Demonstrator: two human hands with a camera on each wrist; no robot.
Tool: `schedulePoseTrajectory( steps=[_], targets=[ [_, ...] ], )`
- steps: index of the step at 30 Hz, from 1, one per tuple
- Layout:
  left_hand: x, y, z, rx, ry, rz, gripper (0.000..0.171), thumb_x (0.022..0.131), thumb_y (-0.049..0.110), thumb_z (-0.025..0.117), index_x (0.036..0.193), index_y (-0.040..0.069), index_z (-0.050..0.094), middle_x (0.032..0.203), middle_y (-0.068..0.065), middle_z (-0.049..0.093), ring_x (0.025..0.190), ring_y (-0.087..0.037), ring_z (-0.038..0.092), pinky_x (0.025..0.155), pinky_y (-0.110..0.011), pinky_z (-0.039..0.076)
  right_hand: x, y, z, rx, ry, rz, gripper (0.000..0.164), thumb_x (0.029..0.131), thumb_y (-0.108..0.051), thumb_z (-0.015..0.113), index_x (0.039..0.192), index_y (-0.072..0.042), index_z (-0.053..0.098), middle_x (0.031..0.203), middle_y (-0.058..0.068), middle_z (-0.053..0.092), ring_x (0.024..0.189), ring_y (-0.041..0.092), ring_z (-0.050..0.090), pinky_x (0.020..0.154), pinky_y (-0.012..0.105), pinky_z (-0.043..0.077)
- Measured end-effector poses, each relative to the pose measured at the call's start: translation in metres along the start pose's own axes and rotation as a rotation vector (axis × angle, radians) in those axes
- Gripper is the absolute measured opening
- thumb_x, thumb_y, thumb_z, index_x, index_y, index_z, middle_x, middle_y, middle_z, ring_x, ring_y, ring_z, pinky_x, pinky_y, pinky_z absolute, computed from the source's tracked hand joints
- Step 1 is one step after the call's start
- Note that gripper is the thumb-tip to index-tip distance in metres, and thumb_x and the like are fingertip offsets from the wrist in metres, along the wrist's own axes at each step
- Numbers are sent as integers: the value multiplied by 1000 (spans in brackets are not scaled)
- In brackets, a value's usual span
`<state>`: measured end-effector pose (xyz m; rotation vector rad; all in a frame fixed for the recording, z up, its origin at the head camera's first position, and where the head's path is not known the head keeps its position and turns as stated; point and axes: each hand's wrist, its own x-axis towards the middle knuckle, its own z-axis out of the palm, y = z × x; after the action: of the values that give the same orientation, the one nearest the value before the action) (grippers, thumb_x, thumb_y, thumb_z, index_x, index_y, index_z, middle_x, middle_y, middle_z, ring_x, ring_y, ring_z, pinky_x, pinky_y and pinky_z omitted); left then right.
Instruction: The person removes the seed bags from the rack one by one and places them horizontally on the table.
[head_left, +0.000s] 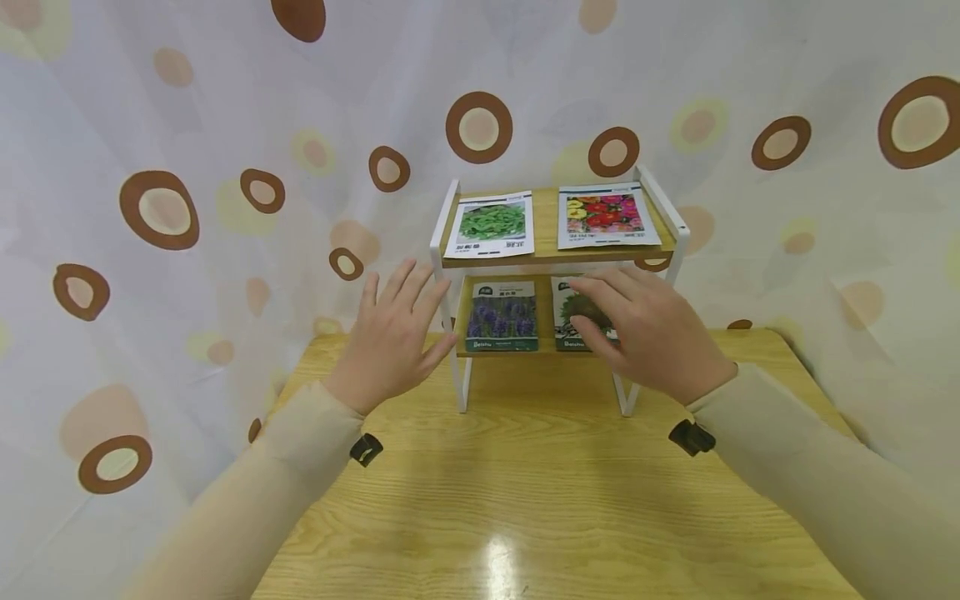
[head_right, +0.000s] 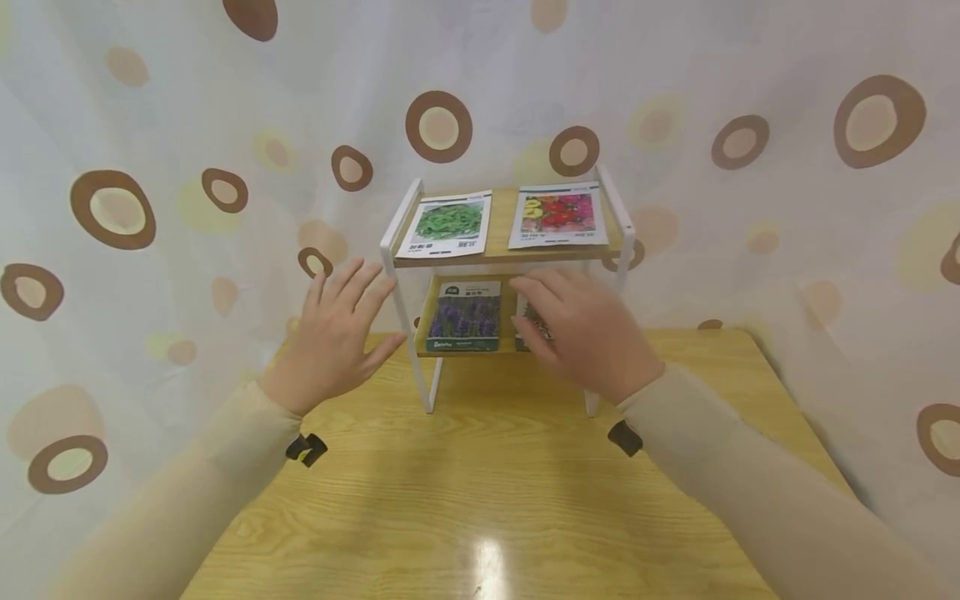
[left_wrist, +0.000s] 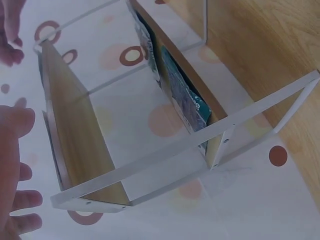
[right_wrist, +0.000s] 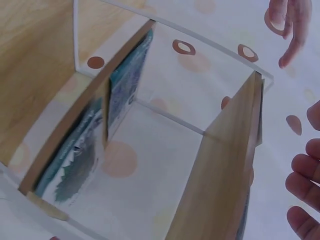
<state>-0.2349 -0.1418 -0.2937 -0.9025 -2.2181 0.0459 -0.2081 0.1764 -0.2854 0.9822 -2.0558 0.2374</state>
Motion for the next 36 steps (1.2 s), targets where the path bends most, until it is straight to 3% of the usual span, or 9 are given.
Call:
schedulePoseTrajectory(
  steps=[8, 14, 20, 26, 36],
  targets=[
    [30, -9, -2, 12, -12, -21, 65, 90, 47, 61, 138, 4, 48, 138, -18, 48, 135, -37, 35, 102, -66, 28, 27, 5, 5, -40, -40, -2, 40, 93, -31, 56, 118, 0, 63, 110, 15, 65, 102, 33, 59, 93, 48, 45],
    [50, -13, 1, 28, -99, -42, 66, 93, 50, 55, 141, 6, 44, 141, -15, 46, 137, -35, 32, 102, -66, 27, 43, 14, 15, -60, -108, 47, 42, 90, -29, 66, 120, 0, 61, 114, 16, 64, 109, 34, 57, 99, 48, 41],
    [65, -16, 8, 77, -180, -55, 68, 95, 54, 48, 144, 7, 41, 142, -13, 47, 140, -32, 28, 104, -67, 22, 57, 18, 27, -49, -191, 125, 45, 92, -34, 65, 122, -2, 61, 114, 14, 65, 109, 33, 58, 104, 51, 35],
    [73, -18, 14, 99, -251, -68, 67, 97, 56, 43, 143, 7, 44, 142, -11, 48, 142, -30, 24, 106, -68, 14, 68, 20, 36, -62, -307, 190, 50, 93, -41, 61, 126, -3, 59, 120, 13, 63, 117, 34, 54, 109, 54, 27],
    [79, -19, 19, 149, -264, -36, 54, 101, 51, 33, 132, 12, 57, 131, -5, 59, 142, -30, 24, 104, -71, 10, 80, 22, 43, -104, -439, 261, 57, 96, -50, 53, 131, -5, 57, 130, 14, 59, 125, 32, 50, 110, 59, 22]
  ],
)
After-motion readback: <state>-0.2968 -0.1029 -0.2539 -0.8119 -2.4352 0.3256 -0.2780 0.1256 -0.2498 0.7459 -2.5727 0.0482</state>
